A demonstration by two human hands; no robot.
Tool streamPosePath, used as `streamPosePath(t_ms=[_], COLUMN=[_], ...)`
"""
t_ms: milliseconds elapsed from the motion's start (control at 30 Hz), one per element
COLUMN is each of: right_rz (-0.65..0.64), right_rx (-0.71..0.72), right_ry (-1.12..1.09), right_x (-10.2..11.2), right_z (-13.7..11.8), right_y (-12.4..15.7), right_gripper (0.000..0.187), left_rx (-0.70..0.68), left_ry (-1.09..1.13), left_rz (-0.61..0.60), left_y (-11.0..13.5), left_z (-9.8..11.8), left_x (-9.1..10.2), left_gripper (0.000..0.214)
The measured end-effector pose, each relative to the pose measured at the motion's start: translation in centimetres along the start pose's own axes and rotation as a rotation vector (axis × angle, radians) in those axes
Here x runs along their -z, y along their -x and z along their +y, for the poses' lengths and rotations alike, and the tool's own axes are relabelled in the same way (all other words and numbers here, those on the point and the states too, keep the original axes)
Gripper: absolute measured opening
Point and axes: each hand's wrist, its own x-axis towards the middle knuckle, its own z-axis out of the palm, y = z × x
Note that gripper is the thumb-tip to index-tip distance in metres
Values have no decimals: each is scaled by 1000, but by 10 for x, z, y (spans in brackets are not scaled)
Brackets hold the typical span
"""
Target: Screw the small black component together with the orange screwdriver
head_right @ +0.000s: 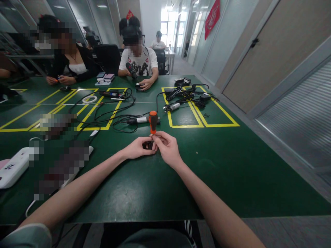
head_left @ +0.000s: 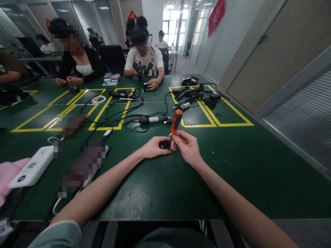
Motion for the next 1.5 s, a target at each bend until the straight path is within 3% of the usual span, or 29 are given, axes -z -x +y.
streamPosePath(t_ms=[300,533,867,1200,1500], right_rz=[91,21,76,-32,6], right_rx=[-6,17,0,53,107], right_ry=[-8,-4,-11,49,122], right_x=[-4,-3,-5,-4,-2], right_z=[1,-2,2,1,-1], right_y=[4,3,3,9,8], right_gripper=[31,31,35,29,21], left_rx=[42,25,61,23,40], left_ry=[-7,-24,-39,-19,-29], left_rz=[-11,-5,-6,39,6], left_y=[0,0,0,0,0], left_z=[1,3,4,0,3], left_x=[0,0,1,-1,-1], left_gripper=[23,23,25,28,23])
